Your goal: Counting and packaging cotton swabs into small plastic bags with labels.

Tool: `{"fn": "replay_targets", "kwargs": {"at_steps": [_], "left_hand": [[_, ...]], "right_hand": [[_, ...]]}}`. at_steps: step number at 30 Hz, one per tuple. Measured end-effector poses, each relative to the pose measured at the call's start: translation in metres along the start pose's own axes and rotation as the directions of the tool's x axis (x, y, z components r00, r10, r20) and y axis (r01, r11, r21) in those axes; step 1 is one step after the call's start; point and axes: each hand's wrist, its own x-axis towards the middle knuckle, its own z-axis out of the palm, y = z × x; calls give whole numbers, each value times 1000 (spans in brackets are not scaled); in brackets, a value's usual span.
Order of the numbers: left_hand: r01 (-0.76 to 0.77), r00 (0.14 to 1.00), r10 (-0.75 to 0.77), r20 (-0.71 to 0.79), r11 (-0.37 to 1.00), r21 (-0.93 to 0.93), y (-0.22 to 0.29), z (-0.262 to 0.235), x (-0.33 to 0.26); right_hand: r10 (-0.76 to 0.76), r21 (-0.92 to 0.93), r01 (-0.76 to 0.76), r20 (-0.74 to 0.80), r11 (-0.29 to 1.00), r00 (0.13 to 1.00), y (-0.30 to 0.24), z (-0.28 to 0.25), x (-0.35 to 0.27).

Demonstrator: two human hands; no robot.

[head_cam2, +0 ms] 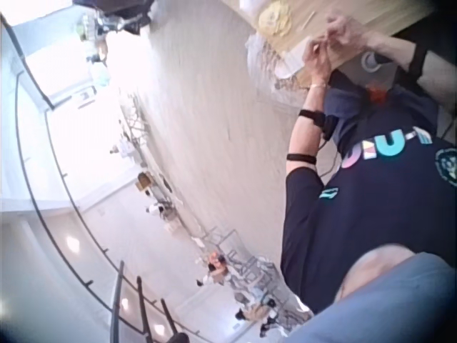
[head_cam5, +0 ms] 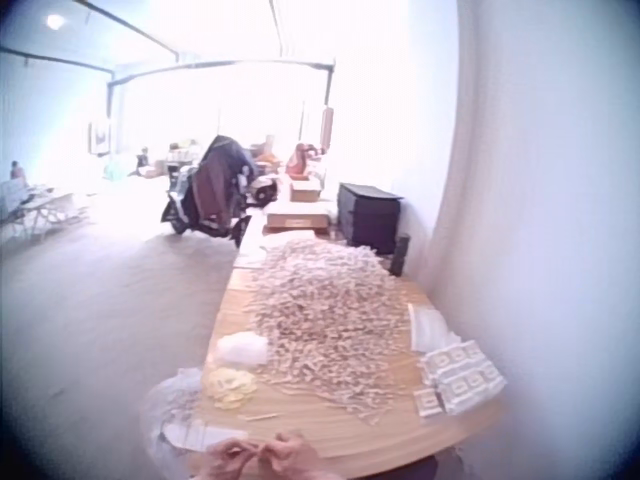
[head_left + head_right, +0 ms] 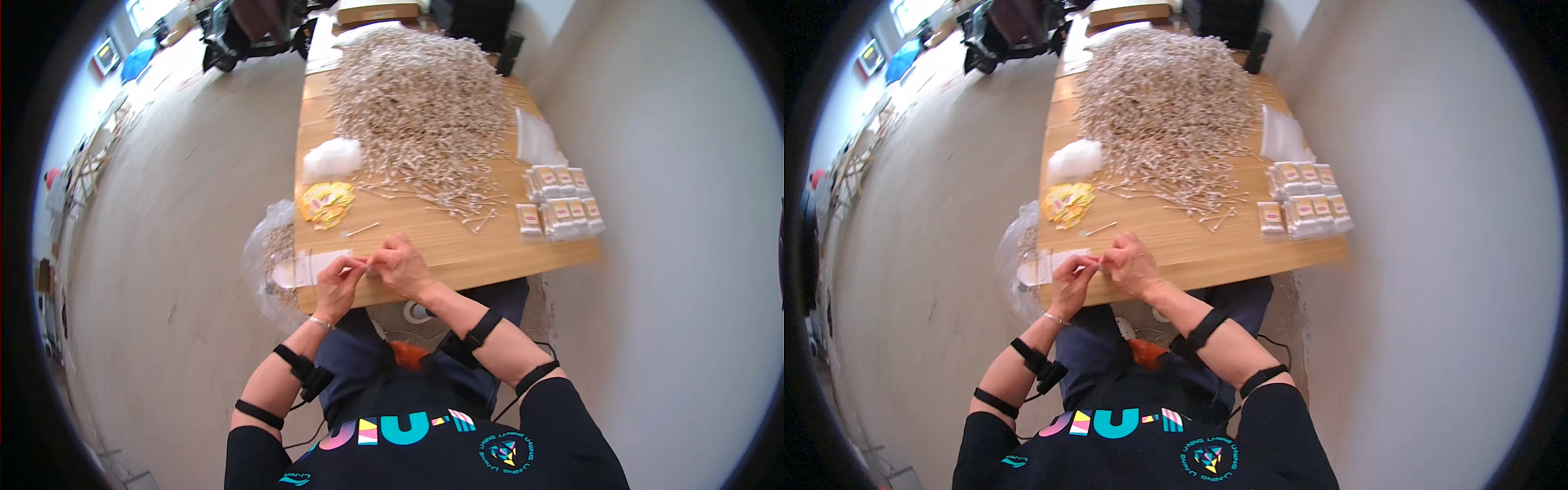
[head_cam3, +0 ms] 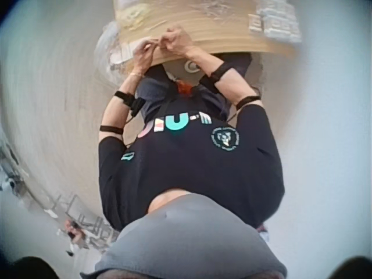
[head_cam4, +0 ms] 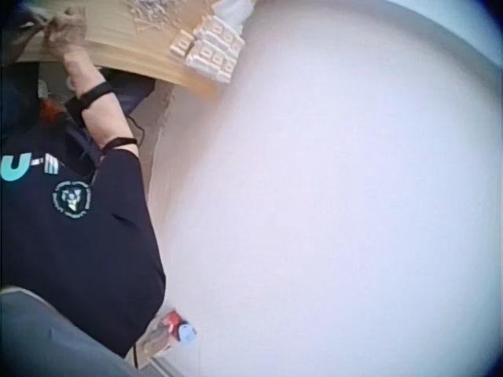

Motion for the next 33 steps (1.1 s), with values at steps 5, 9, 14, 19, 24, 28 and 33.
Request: {"fn": "replay_targets", "kwargs": {"at_steps": [5,9,14,19,24,28,33], "left_hand": [[22,999,-22,-38,1000,-7,-3,12,4],[52,996,-55,71,998,36,1,9,7],[68,994,-82,78,984,167,6,7,11],[-77,995,57,80,958,276,12,10,16],[-7,993,-26,112,958,286,18,16,22],[35,999,-34,-18,993,115,9,25,26],[205,978,-204,-39,978,28,-25,0,26]], "right_hand": [[5,61,-3,-29,998,1000,7,-6,-3],[32,47,-36,80,998,996,12,-13,-4],[37,95,-41,48,995,998,13,-24,-7],[109,33,-117,184,993,977,9,-37,-5],[111,37,-117,145,992,983,9,-43,-8],[259,158,-257,13,953,966,26,-47,-15],[697,635,-332,-494,698,520,108,-87,-31]]}}
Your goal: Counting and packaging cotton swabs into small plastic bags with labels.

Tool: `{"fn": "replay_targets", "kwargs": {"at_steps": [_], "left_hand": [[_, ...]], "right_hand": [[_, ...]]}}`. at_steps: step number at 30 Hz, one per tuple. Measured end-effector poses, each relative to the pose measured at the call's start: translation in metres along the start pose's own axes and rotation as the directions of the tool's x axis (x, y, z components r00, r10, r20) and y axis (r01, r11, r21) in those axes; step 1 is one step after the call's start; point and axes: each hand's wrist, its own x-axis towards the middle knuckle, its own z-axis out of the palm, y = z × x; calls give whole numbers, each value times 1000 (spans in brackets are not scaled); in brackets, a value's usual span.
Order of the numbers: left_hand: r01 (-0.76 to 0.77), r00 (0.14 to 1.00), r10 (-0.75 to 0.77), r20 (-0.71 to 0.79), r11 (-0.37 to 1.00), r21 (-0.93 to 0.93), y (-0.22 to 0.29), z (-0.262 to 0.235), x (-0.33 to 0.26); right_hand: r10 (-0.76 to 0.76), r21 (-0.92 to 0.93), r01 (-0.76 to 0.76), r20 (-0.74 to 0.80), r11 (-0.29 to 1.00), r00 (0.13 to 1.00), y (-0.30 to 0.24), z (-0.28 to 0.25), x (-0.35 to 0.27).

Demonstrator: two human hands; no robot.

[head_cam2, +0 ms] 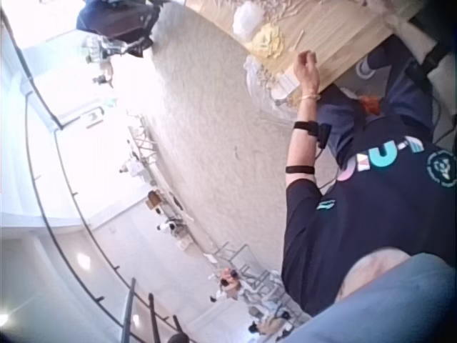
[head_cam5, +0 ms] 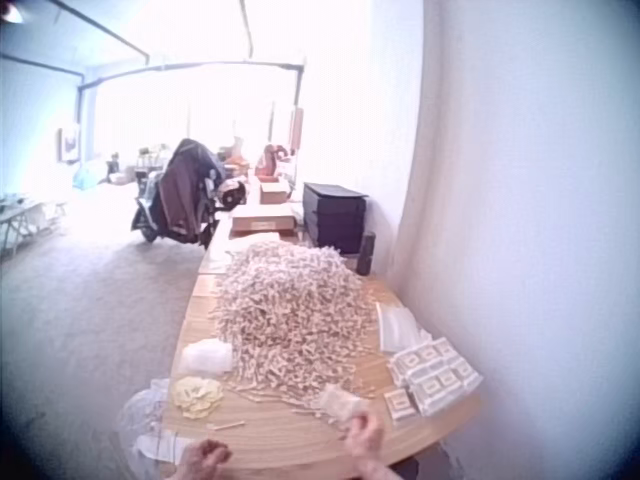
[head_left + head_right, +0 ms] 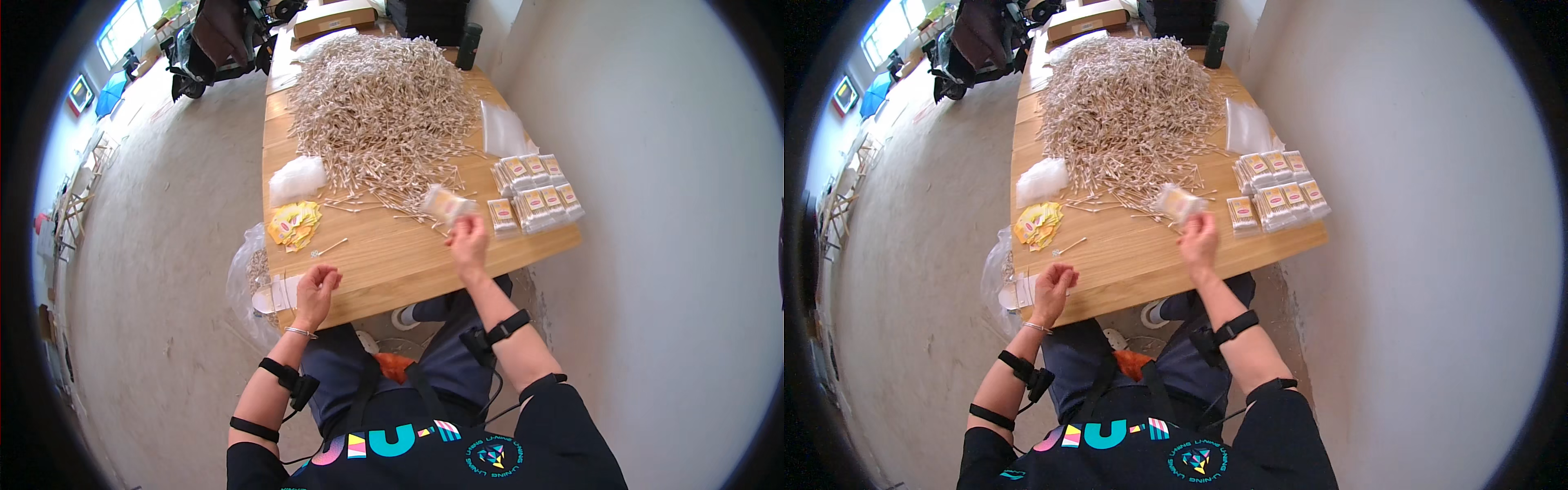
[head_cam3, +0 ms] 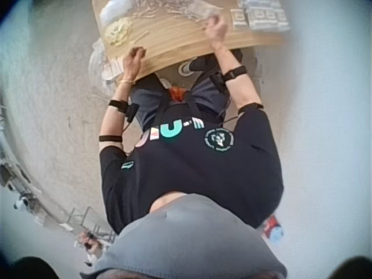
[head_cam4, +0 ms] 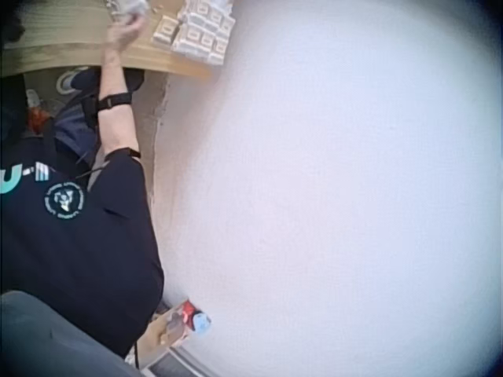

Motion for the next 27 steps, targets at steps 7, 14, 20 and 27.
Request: {"fn": "replay_targets", "kwargs": {"at_steps": [7,14,20,27], "left_hand": [[194,980,-183,81,969,-154,-12,-4,-4],[171,982,-158,99,975,-140,-17,-11,-7],[158,984,-146,107,980,-119,-15,-6,-4],[134,987,-122,100,983,-125,-15,-6,-7]], "right_hand": [[268,219,-190,-415,957,869,27,-64,53],[216,-151,-339,-524,928,824,12,-41,24],[-384,-852,445,326,277,864,11,-47,40],[-224,-873,270,191,405,956,20,-37,54]]}}
